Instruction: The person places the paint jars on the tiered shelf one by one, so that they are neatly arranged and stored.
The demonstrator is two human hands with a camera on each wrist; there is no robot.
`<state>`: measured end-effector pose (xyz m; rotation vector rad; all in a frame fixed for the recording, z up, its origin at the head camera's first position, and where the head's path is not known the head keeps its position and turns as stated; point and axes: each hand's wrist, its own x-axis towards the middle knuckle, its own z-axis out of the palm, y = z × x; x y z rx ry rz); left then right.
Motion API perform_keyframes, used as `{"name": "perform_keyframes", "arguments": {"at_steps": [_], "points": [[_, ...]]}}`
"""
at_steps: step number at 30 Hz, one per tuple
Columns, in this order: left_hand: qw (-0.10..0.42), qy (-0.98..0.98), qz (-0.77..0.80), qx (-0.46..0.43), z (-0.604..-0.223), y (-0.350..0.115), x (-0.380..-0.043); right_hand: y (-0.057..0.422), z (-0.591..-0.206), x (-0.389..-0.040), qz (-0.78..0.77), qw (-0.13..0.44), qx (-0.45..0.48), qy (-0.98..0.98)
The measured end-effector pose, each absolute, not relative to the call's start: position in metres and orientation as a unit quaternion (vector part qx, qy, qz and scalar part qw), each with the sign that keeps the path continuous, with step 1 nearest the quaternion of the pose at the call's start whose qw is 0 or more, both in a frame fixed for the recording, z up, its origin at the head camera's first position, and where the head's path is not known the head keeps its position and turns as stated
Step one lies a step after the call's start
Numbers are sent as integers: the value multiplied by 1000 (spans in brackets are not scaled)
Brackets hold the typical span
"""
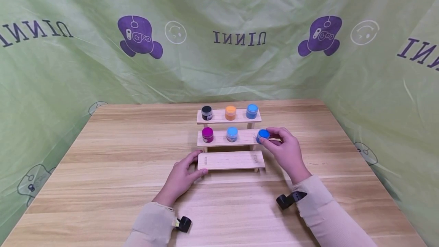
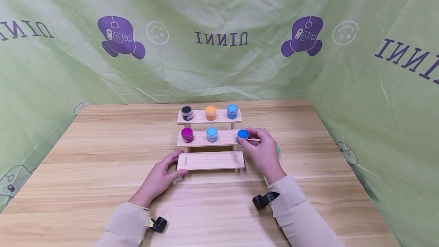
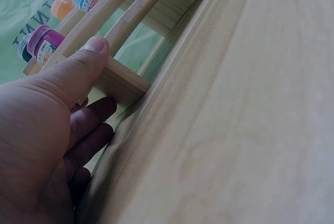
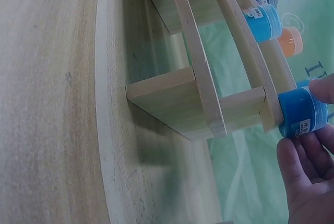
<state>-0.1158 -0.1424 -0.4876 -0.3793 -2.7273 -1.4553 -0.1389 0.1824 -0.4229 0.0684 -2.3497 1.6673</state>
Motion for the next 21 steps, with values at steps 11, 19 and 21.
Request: {"name": "perform_keyframes", "arguments": {"at_steps": [11, 19, 21], "points": [[14, -876, -465, -124, -488, -143, -116, 177, -419, -141, 558, 110, 21, -822], [14, -877, -463, -123, -488, -143, -117, 175, -420, -145, 555, 109, 20, -824], [13, -878, -463, -123, -488, -143, -117, 174, -420, -146, 555, 107, 20, -825]]}}
